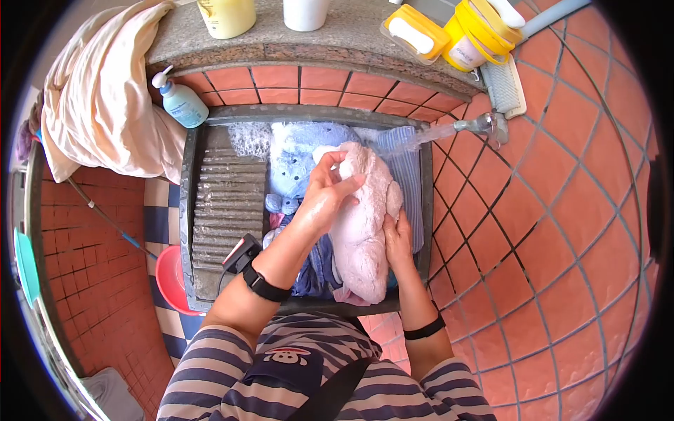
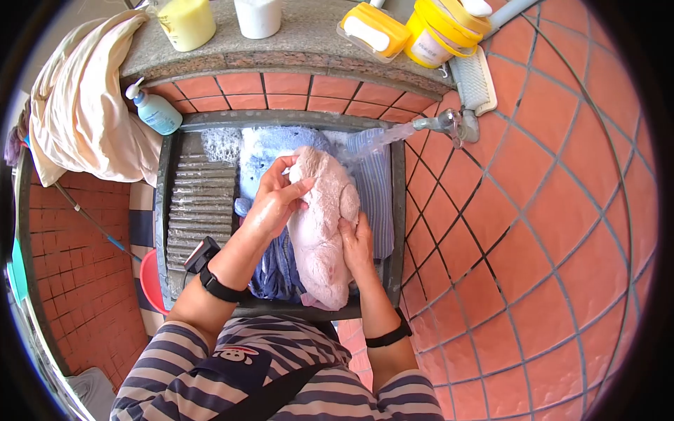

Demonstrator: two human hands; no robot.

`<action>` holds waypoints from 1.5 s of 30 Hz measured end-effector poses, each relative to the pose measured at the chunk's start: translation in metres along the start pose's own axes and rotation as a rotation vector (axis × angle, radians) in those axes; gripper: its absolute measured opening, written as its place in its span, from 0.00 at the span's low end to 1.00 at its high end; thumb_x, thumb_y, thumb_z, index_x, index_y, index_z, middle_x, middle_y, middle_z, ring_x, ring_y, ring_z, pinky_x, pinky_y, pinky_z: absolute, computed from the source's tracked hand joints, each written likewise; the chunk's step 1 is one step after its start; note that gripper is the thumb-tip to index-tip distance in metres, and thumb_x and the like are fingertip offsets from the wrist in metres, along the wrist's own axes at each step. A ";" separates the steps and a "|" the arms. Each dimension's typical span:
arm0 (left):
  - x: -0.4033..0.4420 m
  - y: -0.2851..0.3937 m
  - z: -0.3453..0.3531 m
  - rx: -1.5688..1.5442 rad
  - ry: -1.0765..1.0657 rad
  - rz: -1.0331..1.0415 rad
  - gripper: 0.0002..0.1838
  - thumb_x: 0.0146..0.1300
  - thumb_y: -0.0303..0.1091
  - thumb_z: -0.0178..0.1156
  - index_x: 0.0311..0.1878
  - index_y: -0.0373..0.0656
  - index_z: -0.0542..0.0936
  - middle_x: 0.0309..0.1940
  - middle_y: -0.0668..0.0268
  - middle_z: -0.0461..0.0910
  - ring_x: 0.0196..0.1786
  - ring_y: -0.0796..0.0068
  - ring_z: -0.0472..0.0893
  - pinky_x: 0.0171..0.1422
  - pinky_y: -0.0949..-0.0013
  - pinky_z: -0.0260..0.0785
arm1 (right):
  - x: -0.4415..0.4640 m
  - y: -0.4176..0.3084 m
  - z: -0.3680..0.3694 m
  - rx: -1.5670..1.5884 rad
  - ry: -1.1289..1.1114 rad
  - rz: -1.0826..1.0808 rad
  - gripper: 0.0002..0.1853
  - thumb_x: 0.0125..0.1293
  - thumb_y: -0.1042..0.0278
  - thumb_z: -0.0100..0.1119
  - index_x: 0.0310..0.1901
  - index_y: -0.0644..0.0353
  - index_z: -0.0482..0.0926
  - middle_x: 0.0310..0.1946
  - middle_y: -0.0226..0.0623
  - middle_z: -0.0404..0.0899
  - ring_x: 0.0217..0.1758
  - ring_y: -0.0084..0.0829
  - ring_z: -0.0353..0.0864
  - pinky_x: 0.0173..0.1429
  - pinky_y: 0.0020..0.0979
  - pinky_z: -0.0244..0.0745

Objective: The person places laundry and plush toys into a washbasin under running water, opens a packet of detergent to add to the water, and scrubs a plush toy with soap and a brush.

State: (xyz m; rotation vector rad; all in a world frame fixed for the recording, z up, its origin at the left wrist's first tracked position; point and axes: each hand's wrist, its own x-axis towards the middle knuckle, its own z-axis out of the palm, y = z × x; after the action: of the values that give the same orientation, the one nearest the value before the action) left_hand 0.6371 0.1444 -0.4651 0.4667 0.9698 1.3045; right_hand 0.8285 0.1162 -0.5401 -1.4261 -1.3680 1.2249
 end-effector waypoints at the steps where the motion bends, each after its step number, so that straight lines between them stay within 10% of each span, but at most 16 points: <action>1: 0.014 -0.003 0.012 0.000 -0.017 -0.013 0.23 0.58 0.25 0.60 0.56 0.41 0.65 0.35 0.66 0.78 0.33 0.79 0.76 0.30 0.76 0.66 | -0.001 -0.009 0.003 0.096 0.091 0.008 0.27 0.65 0.46 0.55 0.47 0.68 0.73 0.44 0.43 0.78 0.49 0.32 0.74 0.52 0.32 0.68; 7: 0.137 -0.054 0.018 0.289 0.095 0.040 0.23 0.57 0.23 0.59 0.56 0.39 0.68 0.32 0.65 0.77 0.28 0.80 0.72 0.27 0.76 0.63 | 0.054 0.024 -0.018 0.064 0.302 0.279 0.18 0.66 0.57 0.57 0.43 0.66 0.75 0.35 0.34 0.76 0.39 0.25 0.71 0.47 0.27 0.67; 10: 0.164 -0.063 -0.012 0.593 0.132 -0.031 0.32 0.54 0.23 0.59 0.64 0.37 0.64 0.38 0.61 0.78 0.37 0.72 0.76 0.40 0.73 0.69 | 0.073 0.026 -0.026 0.209 0.231 0.397 0.14 0.63 0.63 0.60 0.45 0.65 0.76 0.34 0.33 0.77 0.41 0.24 0.73 0.47 0.26 0.68; 12: 0.158 -0.069 -0.026 0.437 0.023 0.058 0.38 0.53 0.24 0.61 0.69 0.39 0.58 0.46 0.57 0.77 0.44 0.68 0.76 0.50 0.71 0.68 | 0.092 0.025 -0.022 -0.115 0.345 0.057 0.15 0.62 0.64 0.60 0.47 0.64 0.75 0.41 0.38 0.78 0.47 0.27 0.75 0.51 0.29 0.70; 17: 0.132 -0.077 -0.015 0.991 -0.069 0.338 0.45 0.52 0.33 0.61 0.71 0.37 0.50 0.62 0.45 0.63 0.69 0.45 0.57 0.69 0.53 0.55 | 0.145 0.022 0.007 -0.091 0.105 0.005 0.28 0.63 0.50 0.57 0.57 0.62 0.71 0.52 0.50 0.75 0.55 0.43 0.74 0.59 0.36 0.67; 22: 0.078 -0.096 0.013 1.513 -0.113 0.457 0.48 0.50 0.36 0.59 0.71 0.34 0.46 0.64 0.42 0.56 0.70 0.38 0.51 0.66 0.39 0.51 | 0.184 0.031 0.020 -0.281 -0.172 -0.001 0.35 0.64 0.40 0.49 0.63 0.61 0.66 0.60 0.50 0.68 0.65 0.43 0.66 0.67 0.35 0.58; 28: 0.047 -0.093 0.031 1.533 -0.433 0.677 0.28 0.45 0.34 0.60 0.55 0.40 0.74 0.59 0.43 0.62 0.65 0.44 0.61 0.64 0.44 0.56 | 0.193 -0.018 0.003 0.033 -0.262 0.343 0.41 0.58 0.35 0.55 0.62 0.65 0.66 0.63 0.49 0.65 0.67 0.42 0.63 0.68 0.36 0.55; 32: 0.028 -0.087 0.018 1.361 -0.502 0.762 0.20 0.42 0.34 0.63 0.43 0.45 0.81 0.55 0.44 0.66 0.63 0.45 0.63 0.61 0.47 0.56 | 0.171 -0.004 -0.004 -0.607 -0.222 0.169 0.37 0.48 0.47 0.67 0.55 0.66 0.73 0.54 0.51 0.74 0.57 0.42 0.72 0.61 0.36 0.63; 36: -0.034 -0.080 -0.013 1.468 -0.246 0.630 0.41 0.43 0.40 0.69 0.64 0.49 0.66 0.65 0.36 0.51 0.67 0.36 0.55 0.62 0.44 0.53 | 0.113 -0.006 -0.015 -0.294 0.092 0.078 0.28 0.50 0.48 0.66 0.40 0.71 0.78 0.32 0.49 0.81 0.37 0.44 0.80 0.44 0.35 0.71; 40: -0.088 -0.112 -0.061 1.442 0.042 0.488 0.61 0.36 0.51 0.75 0.70 0.39 0.50 0.65 0.26 0.39 0.68 0.29 0.49 0.61 0.40 0.53 | 0.034 -0.019 -0.027 -0.442 0.274 -0.015 0.25 0.52 0.54 0.66 0.40 0.71 0.73 0.47 0.56 0.74 0.49 0.48 0.73 0.53 0.40 0.66; 45: -0.079 -0.133 -0.043 1.370 -0.025 0.466 0.61 0.29 0.52 0.76 0.68 0.40 0.56 0.65 0.27 0.43 0.67 0.31 0.52 0.60 0.43 0.54 | -0.003 -0.013 -0.011 -0.633 0.243 -0.365 0.23 0.52 0.58 0.66 0.41 0.67 0.70 0.61 0.59 0.60 0.61 0.55 0.61 0.61 0.50 0.58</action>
State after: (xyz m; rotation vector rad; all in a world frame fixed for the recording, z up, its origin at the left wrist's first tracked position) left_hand 0.6832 0.0274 -0.5645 1.8204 1.7204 0.8244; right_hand 0.8364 0.1151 -0.5249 -1.5727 -1.8256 0.3743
